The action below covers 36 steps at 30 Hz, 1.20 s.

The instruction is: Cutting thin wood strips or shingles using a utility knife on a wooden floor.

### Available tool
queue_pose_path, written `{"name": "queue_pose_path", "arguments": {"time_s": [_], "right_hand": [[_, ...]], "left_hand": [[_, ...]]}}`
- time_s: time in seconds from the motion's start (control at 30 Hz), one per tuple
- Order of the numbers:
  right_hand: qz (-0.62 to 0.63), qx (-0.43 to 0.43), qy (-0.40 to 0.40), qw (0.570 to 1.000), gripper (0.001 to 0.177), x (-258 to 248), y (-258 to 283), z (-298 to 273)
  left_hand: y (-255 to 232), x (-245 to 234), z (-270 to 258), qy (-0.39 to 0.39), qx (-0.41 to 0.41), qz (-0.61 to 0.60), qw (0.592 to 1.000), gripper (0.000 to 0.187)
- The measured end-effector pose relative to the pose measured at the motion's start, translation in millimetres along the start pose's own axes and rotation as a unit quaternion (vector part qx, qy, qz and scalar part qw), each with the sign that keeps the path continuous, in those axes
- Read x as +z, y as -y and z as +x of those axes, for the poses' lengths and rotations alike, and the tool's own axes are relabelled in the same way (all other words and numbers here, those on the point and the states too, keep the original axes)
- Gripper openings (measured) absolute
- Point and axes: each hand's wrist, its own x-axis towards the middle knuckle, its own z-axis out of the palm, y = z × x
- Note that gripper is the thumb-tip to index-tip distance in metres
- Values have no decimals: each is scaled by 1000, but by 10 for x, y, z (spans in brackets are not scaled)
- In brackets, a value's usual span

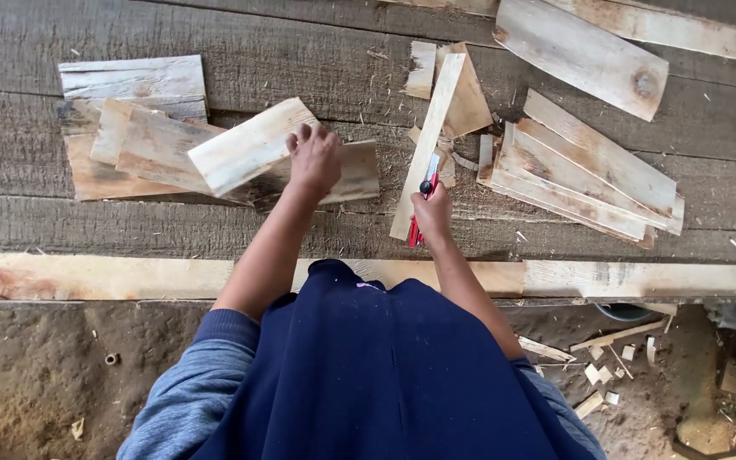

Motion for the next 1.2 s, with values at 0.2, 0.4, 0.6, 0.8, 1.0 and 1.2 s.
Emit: {"name": "queue_pose_path", "arguments": {"time_s": [0.2, 0.4, 0.6, 0.8, 1.0, 1.2], "right_hand": [[42, 9, 6, 999, 24, -177, 29, -57], [84, -26, 12, 996, 30, -210, 115, -76], [36, -84, -40, 995, 32, -247, 36, 112], [14, -106, 34, 994, 34, -144, 9, 16], [-60, -97, 133, 985, 33, 52, -129, 72], [-67, -69, 185, 978, 37, 24, 238, -210]], "left_hand": [[-205, -928, 178, -177, -158, -155, 959, 11], [-463, -973, -69, -331, -164, -579, 727, 8], [-55, 737, -288, -180, -367, -770, 491, 46], [-369, 539, -849, -142, -451, -767, 433, 42], [-752, -150, -1076, 82, -430, -707, 556, 49], [-611, -11, -668, -126, -103, -335, 928, 13]]}}
